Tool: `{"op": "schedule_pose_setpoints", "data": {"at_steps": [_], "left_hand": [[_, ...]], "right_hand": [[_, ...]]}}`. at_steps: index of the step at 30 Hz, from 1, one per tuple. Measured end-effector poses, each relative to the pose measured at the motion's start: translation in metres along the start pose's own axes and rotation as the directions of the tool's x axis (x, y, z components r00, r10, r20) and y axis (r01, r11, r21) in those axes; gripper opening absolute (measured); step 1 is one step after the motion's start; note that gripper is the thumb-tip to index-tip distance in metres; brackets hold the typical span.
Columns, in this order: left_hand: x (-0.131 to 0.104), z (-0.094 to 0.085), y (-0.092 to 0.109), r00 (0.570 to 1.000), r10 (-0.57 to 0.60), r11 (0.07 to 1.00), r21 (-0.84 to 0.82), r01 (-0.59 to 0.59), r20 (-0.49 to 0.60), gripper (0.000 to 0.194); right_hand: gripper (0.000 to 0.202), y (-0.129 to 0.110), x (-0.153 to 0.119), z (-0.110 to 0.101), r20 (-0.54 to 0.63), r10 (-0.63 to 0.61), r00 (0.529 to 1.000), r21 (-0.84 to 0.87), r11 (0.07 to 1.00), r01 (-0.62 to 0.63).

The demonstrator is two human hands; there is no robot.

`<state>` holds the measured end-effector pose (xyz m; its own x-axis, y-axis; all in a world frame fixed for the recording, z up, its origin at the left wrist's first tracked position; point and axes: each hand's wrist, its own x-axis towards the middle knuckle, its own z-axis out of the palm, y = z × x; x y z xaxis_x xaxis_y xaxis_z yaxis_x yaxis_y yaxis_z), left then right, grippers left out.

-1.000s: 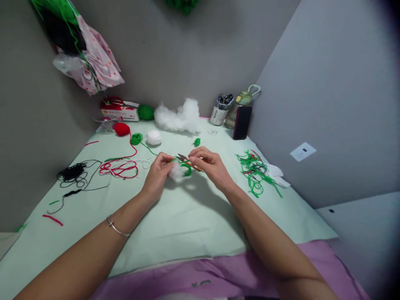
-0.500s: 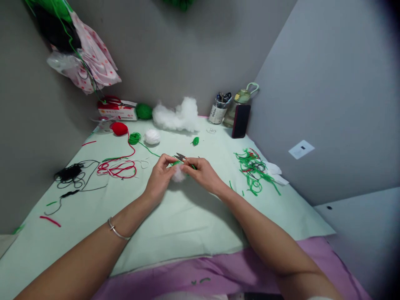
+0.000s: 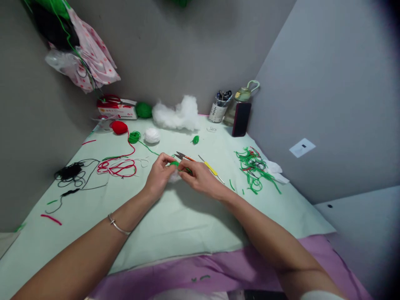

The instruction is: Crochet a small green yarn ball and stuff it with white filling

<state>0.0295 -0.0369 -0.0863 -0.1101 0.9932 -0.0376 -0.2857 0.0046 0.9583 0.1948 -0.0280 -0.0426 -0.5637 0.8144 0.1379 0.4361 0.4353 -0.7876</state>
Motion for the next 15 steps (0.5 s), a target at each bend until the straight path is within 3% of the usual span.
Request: {"op": "schedule_pose_setpoints", "data": {"at_steps": [4,9,15], "left_hand": [[-0.001,0.004,-0.004,0.998,-0.027,0.999,-0.019,0.026,-0.052,0.021],[-0.009,0.009,0.007,0.995,-0.086,0.991,-0.095,0.089,0.042,0.023],[-0.013,0.006,0.016,0.99,-0.065,0.994,-0.075,0.075,0.125,0.031]], "right_hand": [[0.006,0.0,0.002,0.007,-0.064,0.049,0.997,-0.007,0.999,-0.05],[0.018,0.012,0.009,0.009,-0.204,0.127,0.971,0.055,0.991,-0.119],[0.017,0.02,0.01,0.002,-0.18,0.144,0.973,0.121,0.985,-0.124]]}}
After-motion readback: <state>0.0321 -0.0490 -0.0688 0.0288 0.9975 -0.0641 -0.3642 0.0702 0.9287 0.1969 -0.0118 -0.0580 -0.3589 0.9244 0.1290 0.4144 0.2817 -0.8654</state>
